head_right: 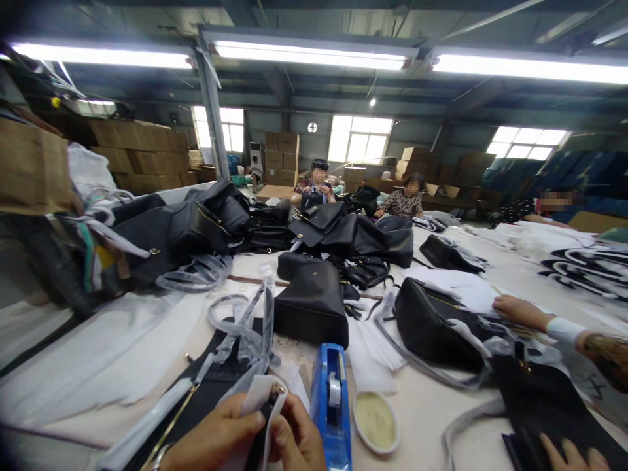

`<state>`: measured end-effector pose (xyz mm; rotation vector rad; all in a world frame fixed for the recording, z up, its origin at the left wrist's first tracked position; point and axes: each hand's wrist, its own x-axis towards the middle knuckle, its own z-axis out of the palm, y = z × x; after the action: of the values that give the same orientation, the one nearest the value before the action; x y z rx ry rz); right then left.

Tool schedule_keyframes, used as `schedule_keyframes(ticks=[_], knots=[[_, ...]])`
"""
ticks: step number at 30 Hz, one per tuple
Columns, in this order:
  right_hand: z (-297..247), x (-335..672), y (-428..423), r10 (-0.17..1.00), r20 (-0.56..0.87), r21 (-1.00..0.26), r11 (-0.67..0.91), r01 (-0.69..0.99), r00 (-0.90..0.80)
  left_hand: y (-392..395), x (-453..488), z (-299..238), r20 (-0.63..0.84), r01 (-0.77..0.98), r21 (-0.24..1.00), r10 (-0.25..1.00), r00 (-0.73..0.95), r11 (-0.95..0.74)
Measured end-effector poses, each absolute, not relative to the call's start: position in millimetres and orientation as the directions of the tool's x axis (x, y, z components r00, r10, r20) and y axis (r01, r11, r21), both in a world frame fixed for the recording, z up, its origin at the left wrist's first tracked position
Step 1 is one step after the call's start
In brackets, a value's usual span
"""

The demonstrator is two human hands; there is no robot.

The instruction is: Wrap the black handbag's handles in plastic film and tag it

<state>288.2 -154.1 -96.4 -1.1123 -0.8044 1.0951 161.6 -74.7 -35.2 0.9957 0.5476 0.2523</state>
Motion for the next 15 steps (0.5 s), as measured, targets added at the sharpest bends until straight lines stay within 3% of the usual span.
schedule_keyframes(ticks=[9,15], knots=[[-95,291,-158,0.945,-0.053,-0.964,0.036,-0.262,0.324,-78,164,-33,-0.327,0.043,0.84,0.441,0.836,0.541],[-97,294,-164,0.917,-0.08,-0.979,0.002,-0.206,0.39,-82,167,-41,-0.304,0.058,0.887,0.484,0.821,0.458]])
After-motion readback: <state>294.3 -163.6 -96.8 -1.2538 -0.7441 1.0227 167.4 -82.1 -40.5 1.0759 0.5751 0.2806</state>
